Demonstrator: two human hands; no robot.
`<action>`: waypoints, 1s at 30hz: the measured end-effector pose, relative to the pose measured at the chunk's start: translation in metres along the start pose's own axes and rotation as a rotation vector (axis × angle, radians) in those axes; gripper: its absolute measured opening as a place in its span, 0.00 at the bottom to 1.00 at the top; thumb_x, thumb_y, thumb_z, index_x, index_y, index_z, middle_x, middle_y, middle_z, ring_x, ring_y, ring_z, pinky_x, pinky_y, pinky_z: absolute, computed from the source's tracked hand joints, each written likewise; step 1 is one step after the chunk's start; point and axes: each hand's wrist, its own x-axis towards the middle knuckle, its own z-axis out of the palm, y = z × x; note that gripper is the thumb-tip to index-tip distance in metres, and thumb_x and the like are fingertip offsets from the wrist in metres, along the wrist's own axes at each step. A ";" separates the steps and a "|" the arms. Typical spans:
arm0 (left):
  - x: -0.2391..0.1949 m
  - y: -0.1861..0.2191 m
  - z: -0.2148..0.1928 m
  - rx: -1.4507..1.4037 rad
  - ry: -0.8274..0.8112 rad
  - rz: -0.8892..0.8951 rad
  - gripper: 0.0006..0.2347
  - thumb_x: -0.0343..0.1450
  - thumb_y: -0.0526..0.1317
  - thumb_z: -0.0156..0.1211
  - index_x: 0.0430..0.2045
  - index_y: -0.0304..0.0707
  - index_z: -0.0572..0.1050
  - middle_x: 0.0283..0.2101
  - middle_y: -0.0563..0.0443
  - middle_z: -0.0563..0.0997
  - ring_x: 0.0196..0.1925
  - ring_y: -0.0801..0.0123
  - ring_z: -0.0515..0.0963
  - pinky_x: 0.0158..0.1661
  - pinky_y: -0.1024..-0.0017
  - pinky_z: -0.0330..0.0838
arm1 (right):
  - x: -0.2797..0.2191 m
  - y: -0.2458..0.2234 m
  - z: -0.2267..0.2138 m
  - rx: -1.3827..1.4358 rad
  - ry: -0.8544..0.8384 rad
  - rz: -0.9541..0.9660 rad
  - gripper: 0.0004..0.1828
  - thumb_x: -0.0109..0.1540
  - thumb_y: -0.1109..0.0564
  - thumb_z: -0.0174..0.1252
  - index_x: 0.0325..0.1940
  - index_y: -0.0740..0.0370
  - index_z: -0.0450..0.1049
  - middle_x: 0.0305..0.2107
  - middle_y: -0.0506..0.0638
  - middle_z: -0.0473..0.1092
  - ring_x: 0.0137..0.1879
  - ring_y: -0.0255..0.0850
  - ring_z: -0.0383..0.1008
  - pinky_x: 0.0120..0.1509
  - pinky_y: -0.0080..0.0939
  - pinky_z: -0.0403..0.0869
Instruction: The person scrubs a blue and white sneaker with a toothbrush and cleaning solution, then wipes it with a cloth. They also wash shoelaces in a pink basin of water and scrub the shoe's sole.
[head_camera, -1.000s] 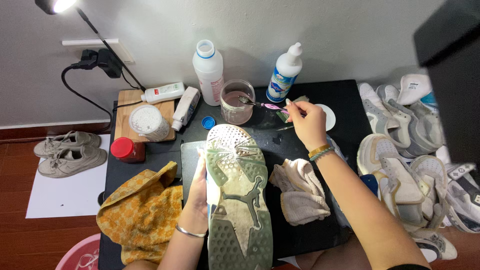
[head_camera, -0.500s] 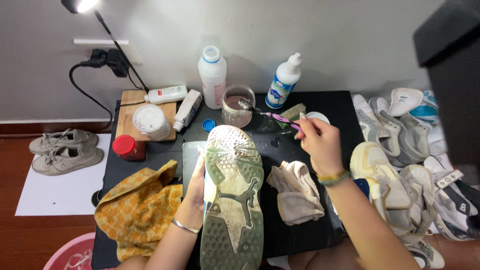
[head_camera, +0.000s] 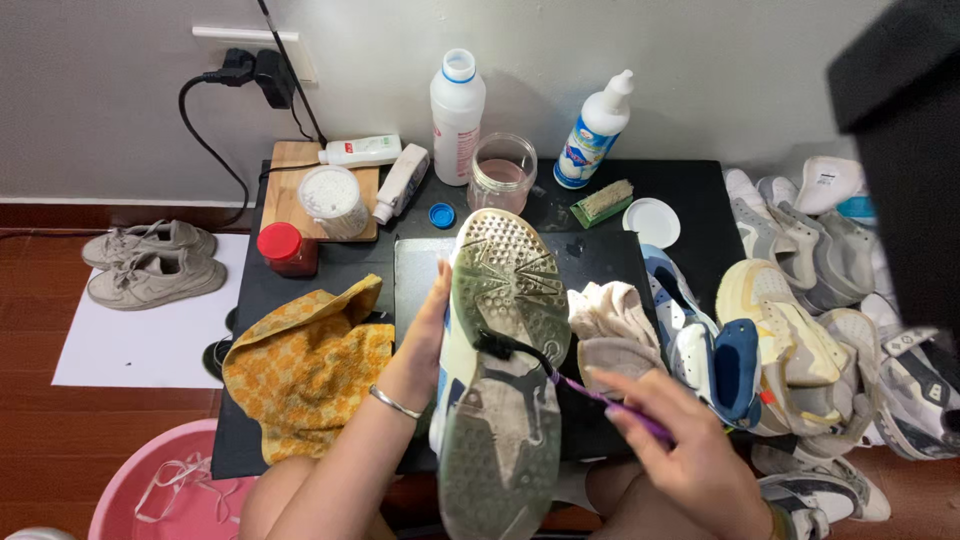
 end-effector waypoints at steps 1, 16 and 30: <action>-0.003 0.001 -0.001 -0.014 -0.031 -0.035 0.32 0.71 0.63 0.52 0.62 0.37 0.69 0.58 0.40 0.78 0.55 0.57 0.81 0.55 0.58 0.78 | -0.008 -0.009 0.000 -0.059 -0.067 0.078 0.20 0.60 0.58 0.60 0.57 0.55 0.78 0.27 0.48 0.67 0.28 0.35 0.69 0.33 0.36 0.70; -0.047 -0.004 -0.018 -0.101 -0.237 -0.028 0.30 0.74 0.60 0.53 0.62 0.32 0.69 0.58 0.38 0.79 0.56 0.57 0.81 0.56 0.59 0.76 | -0.094 -0.013 0.049 -0.155 0.007 0.041 0.06 0.61 0.55 0.60 0.39 0.58 0.77 0.26 0.51 0.66 0.29 0.44 0.71 0.33 0.41 0.70; -0.037 -0.015 -0.026 -0.089 -0.271 -0.063 0.26 0.79 0.54 0.55 0.64 0.30 0.67 0.57 0.35 0.80 0.54 0.59 0.82 0.54 0.62 0.78 | -0.075 -0.007 0.059 -0.316 0.144 -0.123 0.08 0.61 0.57 0.60 0.42 0.62 0.77 0.27 0.55 0.75 0.30 0.49 0.77 0.35 0.44 0.74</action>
